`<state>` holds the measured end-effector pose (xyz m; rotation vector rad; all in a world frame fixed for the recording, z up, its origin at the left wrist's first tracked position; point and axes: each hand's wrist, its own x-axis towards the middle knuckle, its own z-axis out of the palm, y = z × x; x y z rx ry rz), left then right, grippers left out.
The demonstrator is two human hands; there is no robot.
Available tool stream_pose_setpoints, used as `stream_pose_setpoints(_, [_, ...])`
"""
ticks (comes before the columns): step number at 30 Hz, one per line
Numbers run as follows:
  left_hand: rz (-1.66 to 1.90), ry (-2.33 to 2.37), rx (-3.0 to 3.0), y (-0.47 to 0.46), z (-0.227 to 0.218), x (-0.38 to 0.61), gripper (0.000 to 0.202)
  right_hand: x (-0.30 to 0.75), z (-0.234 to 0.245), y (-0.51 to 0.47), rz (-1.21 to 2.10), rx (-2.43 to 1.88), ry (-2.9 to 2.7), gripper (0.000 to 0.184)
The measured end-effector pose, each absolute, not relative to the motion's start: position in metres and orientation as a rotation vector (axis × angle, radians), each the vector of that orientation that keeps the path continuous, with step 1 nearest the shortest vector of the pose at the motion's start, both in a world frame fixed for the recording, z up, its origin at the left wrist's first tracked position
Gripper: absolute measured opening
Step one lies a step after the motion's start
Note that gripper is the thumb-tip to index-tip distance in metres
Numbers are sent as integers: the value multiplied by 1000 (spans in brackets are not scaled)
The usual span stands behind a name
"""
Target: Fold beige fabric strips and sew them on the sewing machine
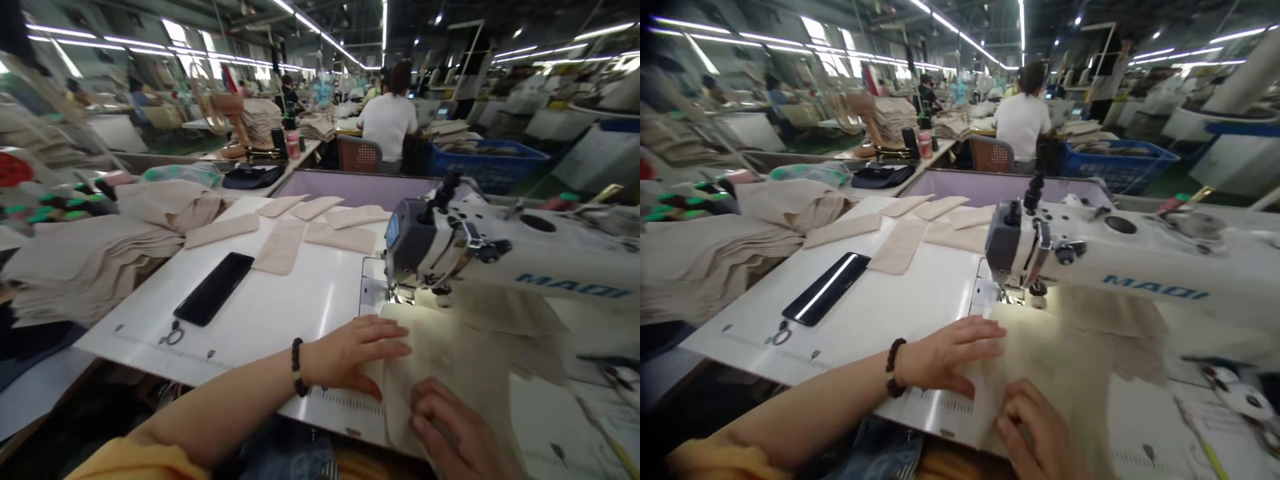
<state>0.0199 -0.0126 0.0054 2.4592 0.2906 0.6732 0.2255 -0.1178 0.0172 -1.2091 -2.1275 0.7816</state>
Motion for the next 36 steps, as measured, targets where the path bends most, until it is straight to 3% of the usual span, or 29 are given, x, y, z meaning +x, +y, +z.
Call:
stream_pose_setpoints(2, [515,232,2593,-18,7,25,28,222,18,-121,865,-1171,-2099,25])
stream_pose_setpoints(4, [376,186,2649,-23,11,25,20,229,21,-123,788,-1196,-2079,17])
stream_pose_setpoints(9, [210,214,2672,-28,30,8,20,280,19,-78,87,-1414,-2051,31])
stream_pose_setpoints(14, [199,561,2596,-34,30,-24,36,316,-1,-14,-193,-1650,-2212,44])
stream_pose_setpoints(18, [383,865,2356,-43,22,-47,41,312,5,-36,-63,-1572,-2160,53])
stream_pose_setpoints(23, [560,961,2032,-48,19,-56,21,278,23,-93,795,-1246,-2480,86])
stream_pose_setpoints(25, [573,1004,1915,-47,20,-56,23,263,22,-101,853,-1238,-2459,80])
stream_pose_setpoints(29, [610,1122,1844,-46,19,-53,28,244,18,-98,775,-1328,-2149,31])
stream_pose_setpoints(36, [656,1261,1812,-44,12,-47,16,229,24,-83,691,-1417,-1982,25])
